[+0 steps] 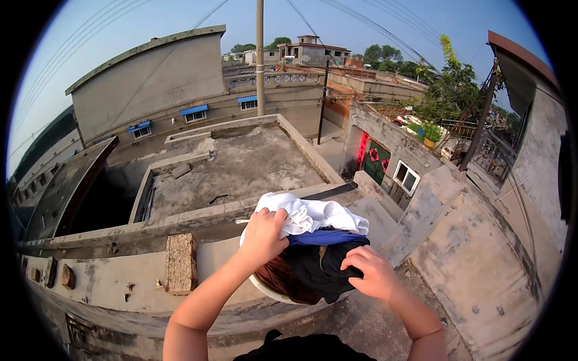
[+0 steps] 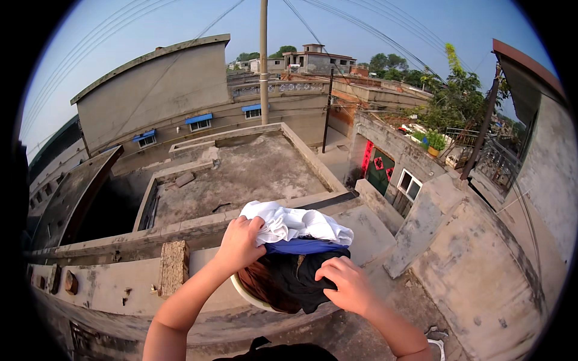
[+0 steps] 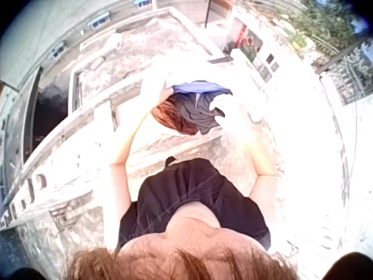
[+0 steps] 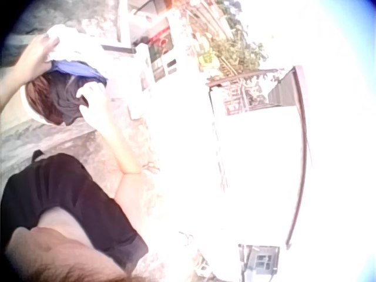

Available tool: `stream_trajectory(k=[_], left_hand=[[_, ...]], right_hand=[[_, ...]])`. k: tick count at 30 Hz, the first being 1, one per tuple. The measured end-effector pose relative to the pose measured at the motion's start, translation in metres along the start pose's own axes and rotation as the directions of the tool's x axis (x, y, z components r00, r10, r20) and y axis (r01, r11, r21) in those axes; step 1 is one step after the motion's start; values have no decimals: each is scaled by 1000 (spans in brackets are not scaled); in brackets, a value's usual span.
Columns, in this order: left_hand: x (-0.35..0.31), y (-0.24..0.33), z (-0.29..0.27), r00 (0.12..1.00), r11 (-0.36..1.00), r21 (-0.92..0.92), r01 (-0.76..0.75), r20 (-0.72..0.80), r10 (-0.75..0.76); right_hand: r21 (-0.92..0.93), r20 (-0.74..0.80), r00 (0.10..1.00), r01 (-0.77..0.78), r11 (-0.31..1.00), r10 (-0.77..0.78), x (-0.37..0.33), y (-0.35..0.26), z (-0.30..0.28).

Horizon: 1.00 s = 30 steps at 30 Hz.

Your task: The person walks onto a rooftop terrace carrying a bundle of white plastic hangers. They hang the hangers on a clothesline strung across the roof. The person then picks up a dark-colored shirt from a basin, unfolds it, places it on a hanger, and hangs the shirt on the line.

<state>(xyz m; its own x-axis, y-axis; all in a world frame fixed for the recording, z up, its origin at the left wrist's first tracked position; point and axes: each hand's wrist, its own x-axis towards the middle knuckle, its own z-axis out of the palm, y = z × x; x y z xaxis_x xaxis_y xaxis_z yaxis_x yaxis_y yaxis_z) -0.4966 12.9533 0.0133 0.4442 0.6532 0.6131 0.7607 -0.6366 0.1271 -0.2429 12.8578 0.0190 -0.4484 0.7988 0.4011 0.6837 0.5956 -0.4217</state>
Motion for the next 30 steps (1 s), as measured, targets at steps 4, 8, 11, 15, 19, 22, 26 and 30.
stream_trajectory(k=[4,8,11,15,19,22,26,30], left_hand=[[-13,6,4,997,997,-77,17,82,-10],[-16,11,11,996,994,-108,19,86,-10],[-12,12,11,997,996,-85,28,72,-22],[-15,18,11,997,994,-106,39,69,-32],[-18,20,16,995,992,-114,54,87,-44],[-22,19,12,995,993,-107,50,90,-41],[-26,15,7,990,992,-85,95,109,-85],[-34,12,1,987,989,-85,119,118,-109]], right_hand=[[108,24,991,-133,985,131,-30,17,19],[100,-307,935,-153,983,177,-53,21,48],[309,-377,849,-261,914,370,-63,20,71],[471,-461,752,-243,848,471,-59,37,113],[569,-506,688,-187,801,520,-49,36,122],[628,-527,661,-119,769,533,-44,26,118],[512,-616,679,-42,858,400,-41,7,104],[410,-639,724,33,912,261,-47,-8,91]])
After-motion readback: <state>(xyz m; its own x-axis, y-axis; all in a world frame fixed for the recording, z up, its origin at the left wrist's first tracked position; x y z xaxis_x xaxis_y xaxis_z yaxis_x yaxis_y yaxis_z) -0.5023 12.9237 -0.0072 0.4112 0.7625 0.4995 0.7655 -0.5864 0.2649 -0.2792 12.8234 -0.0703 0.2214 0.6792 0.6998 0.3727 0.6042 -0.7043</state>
